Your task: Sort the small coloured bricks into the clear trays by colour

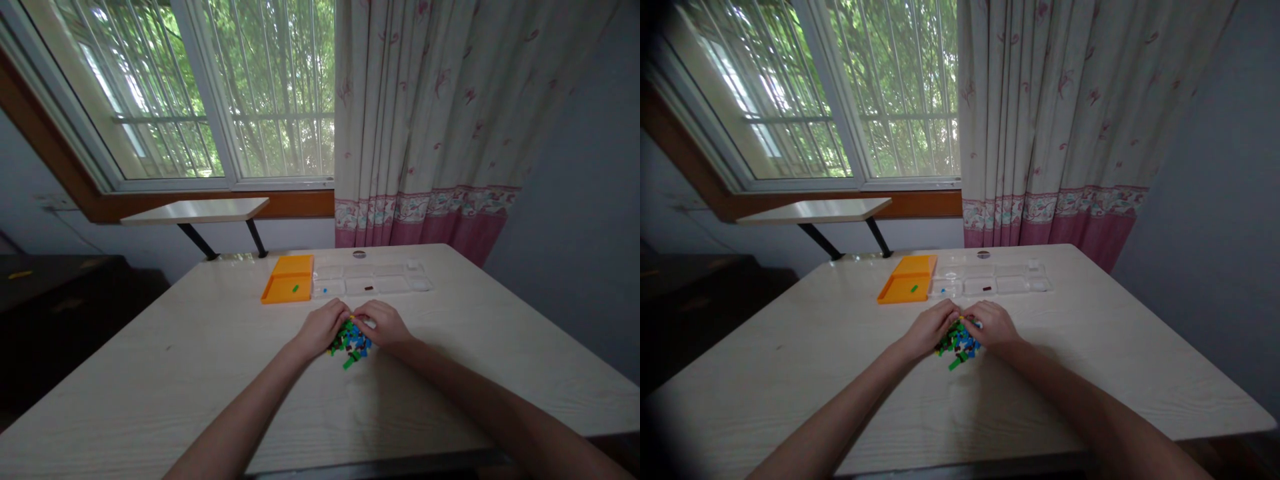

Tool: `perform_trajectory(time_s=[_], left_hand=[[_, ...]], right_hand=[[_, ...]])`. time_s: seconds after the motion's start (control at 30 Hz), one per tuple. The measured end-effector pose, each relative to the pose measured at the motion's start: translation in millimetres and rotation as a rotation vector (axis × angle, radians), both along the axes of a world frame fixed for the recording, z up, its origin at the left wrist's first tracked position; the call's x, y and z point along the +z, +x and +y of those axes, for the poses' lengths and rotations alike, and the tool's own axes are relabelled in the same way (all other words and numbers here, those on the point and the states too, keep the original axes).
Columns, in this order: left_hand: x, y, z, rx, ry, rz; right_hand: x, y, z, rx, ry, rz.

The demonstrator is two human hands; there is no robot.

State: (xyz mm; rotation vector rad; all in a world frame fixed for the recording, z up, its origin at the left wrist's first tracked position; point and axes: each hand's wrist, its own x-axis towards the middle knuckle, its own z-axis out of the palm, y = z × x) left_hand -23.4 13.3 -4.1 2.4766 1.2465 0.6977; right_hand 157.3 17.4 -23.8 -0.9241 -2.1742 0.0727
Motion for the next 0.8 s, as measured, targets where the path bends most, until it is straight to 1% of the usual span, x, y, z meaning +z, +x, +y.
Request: perform_trajectory(time_s=[0.13,0.27,0.33,0.47,0.6,0.67,0.8], left_hand=[[-0.4,1,-1,-0.007,0.024,0.001],[3.5,0,-5,-0.047,0.022,0.032],[5.5,-1,-5,-0.041,0.029,0.055],[5.2,-8,1,0.035,0.056,0.117],[-1.4,-16,10,0.124,0.054,0.177],[-5.2,-19,14,0.110,0.016,0.174],[-8.8,-20,19,0.027,-0.055,0.135]], right_hand=[[-0.3,1,1,0.007,0.002,-0.011],[-1.2,1,1,0.021,0.016,-0.048],[-2.0,2,2,0.031,0.017,-0.065],[-4.9,3,5,0.010,-0.024,-0.057],[-7.7,6,10,-0.021,-0.094,-0.055],[-8.2,7,11,-0.026,-0.112,-0.058],[-7.8,7,11,-0.017,-0.121,-0.059]])
